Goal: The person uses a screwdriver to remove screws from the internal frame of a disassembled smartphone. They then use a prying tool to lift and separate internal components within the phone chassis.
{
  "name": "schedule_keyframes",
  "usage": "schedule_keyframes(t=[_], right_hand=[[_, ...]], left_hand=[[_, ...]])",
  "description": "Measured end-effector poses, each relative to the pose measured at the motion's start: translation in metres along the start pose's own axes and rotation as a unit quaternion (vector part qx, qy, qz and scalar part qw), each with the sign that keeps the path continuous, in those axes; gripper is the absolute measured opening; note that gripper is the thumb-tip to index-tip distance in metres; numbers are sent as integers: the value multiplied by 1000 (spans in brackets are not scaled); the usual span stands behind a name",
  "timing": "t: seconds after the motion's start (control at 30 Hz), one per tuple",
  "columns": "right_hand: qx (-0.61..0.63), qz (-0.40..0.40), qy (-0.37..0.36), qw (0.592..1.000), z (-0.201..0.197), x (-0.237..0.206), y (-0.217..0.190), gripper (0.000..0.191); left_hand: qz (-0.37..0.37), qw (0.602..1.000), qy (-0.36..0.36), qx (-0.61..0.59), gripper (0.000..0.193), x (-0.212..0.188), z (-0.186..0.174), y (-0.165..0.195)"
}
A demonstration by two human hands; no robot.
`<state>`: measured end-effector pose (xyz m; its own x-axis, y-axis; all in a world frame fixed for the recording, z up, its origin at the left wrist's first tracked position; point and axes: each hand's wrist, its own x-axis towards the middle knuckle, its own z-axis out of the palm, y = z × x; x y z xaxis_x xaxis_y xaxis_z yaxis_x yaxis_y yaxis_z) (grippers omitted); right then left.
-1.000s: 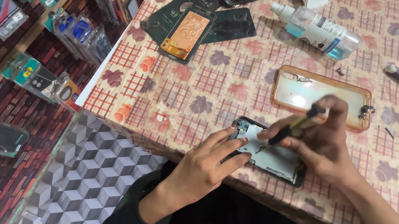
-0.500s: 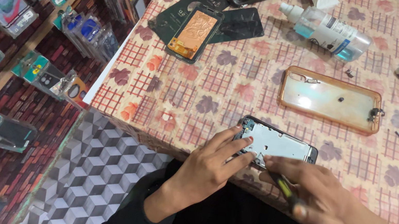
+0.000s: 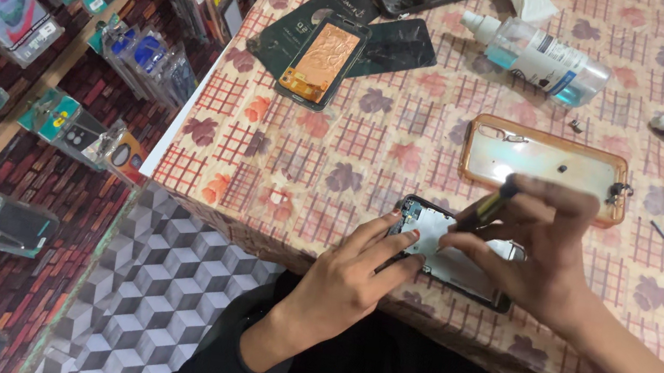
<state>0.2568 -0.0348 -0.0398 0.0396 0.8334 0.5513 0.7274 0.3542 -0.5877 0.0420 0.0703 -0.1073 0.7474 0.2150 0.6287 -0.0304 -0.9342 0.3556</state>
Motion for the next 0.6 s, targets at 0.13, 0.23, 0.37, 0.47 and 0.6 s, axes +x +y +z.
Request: schedule_keyframes(t=[0.13, 0.23, 0.37, 0.47, 0.6], right_hand=[[38, -68, -31, 996, 3, 0, -10, 78], [90, -78, -73, 990, 4, -5, -8, 72], [51, -108, -31, 992, 6, -17, 5, 75], [-9, -105, 16, 994, 8, -22, 9, 84], [32, -104, -13, 994, 7, -17, 8, 86]], left_hand=[[-2, 1000, 2, -6, 23, 2, 0, 1], [-12, 1000, 8, -16, 23, 1, 2, 0], [-3, 1000, 3, -13, 24, 1, 6, -3], [3, 1000, 1, -1, 22, -1, 5, -3], [9, 1000, 5, -4, 24, 0, 3, -2]])
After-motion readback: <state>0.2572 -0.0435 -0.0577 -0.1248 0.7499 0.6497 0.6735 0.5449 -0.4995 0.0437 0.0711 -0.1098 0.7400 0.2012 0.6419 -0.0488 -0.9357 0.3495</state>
